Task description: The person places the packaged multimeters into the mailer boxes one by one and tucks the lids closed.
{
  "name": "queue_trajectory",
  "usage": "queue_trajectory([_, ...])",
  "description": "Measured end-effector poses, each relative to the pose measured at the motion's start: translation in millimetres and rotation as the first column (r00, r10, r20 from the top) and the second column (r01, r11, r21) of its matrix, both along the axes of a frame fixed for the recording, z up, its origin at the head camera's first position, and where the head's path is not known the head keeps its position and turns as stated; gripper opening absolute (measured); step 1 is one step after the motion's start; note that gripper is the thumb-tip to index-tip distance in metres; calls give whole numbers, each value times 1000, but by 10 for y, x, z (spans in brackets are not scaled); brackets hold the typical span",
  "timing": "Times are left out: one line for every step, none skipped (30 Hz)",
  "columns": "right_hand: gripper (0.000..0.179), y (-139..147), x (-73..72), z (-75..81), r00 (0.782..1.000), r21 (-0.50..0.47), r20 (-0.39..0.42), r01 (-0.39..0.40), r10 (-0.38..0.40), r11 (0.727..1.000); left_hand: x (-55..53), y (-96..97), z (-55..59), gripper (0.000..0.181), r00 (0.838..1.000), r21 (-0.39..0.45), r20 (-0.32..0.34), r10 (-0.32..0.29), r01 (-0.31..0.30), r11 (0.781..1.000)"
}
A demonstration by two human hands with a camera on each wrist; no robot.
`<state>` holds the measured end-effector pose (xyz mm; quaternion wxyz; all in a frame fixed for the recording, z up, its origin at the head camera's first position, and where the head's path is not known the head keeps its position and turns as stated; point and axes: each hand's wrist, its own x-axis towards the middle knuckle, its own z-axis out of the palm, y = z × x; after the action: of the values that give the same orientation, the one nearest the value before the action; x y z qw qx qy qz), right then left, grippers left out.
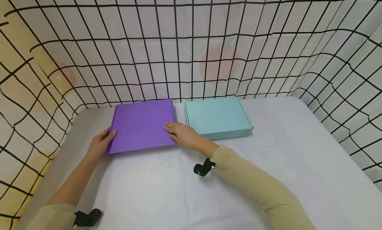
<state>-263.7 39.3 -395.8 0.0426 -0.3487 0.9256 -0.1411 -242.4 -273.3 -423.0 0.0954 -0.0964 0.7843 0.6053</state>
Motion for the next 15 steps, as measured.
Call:
queue_trajectory([43,-5,2,-6,1000,6,-11,5,-5,1000,1,1,6,76,1000,12,2,-5,5,1000])
queue_trajectory([43,-11,4,-15,1000,13,-30,9,-9,1000,2,1,11,76,1000,23,4,-10,10,1000])
queue_trajectory([43,-17,7,-24,999,21,-44,12,-11,1000,4,2,16,76,1000,31,8,-17,16,999])
queue_trajectory([43,-21,10,-34,998,26,-57,14,-13,1000,4,1,20,77,1000,34,11,-21,20,999])
queue_trajectory([43,-23,15,-42,998,27,-62,19,-17,999,5,1,25,77,1000,38,14,-25,25,999])
queue_trajectory([43,-24,17,-48,998,21,-64,20,-19,1000,5,0,29,78,999,46,20,-27,26,999])
queue_trajectory([43,-23,18,-52,997,22,-69,21,-19,1000,5,0,32,78,999,48,23,-28,27,998])
queue_trajectory([43,-21,18,-52,997,18,-67,23,-22,1000,4,-4,33,78,999,49,27,-29,27,998])
queue_trajectory([43,-18,15,-50,998,15,-61,24,-23,1000,4,-5,37,79,999,55,30,-29,27,998])
queue_trajectory([43,-15,12,-47,998,11,-56,23,-23,1000,4,-6,41,79,999,59,31,-28,27,998])
queue_trajectory([43,-10,8,-44,998,10,-53,22,-21,1000,5,-7,45,79,999,66,32,-29,26,997])
queue_trajectory([43,-7,2,-42,998,9,-54,18,-18,1000,4,-8,49,79,999,70,33,-28,25,997])
queue_trajectory([43,-3,-5,-39,998,12,-53,16,-15,1000,5,-8,54,79,999,70,34,-27,25,997])
queue_trajectory([43,0,-10,-38,999,10,-53,13,-12,1000,6,-6,59,78,999,70,35,-27,25,997])
queue_trajectory([43,3,-16,-38,998,9,-56,9,-8,1000,7,-4,65,78,999,69,36,-27,24,997])
